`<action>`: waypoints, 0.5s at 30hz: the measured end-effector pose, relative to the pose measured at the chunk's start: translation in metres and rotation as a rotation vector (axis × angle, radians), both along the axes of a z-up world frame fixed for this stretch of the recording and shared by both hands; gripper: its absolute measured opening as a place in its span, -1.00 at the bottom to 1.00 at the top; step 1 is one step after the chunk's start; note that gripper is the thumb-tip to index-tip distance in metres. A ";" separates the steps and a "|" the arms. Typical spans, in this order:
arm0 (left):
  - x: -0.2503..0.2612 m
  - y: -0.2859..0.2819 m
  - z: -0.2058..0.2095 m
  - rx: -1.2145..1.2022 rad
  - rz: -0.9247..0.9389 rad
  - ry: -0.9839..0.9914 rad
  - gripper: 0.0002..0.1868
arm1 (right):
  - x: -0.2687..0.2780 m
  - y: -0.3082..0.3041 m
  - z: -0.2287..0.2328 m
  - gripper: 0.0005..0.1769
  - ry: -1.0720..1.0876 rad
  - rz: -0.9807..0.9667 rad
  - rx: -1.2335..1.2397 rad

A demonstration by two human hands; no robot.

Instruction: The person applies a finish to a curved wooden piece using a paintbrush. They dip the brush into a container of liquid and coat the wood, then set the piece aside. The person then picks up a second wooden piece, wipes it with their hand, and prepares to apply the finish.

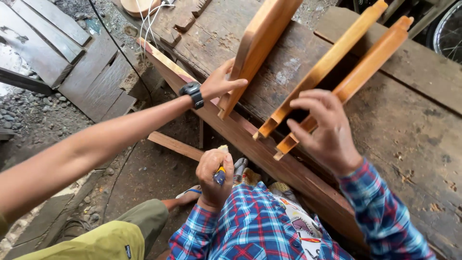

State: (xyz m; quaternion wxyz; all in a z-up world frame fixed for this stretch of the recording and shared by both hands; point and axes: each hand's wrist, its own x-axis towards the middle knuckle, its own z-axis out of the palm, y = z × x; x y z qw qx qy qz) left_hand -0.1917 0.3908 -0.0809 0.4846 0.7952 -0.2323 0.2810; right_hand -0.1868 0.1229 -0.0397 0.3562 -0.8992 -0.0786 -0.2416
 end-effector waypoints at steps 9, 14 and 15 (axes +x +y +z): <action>0.041 0.029 -0.081 0.166 0.097 0.521 -0.88 | 0.143 -0.017 0.027 -0.27 -0.070 0.063 -0.528; 0.059 0.031 -0.099 0.161 0.140 0.705 -0.77 | 0.198 -0.026 0.014 -0.11 -0.040 0.055 -0.666; 0.063 0.030 -0.097 0.170 0.154 0.755 -0.63 | 0.208 -0.030 0.009 -0.11 -0.044 0.047 -0.728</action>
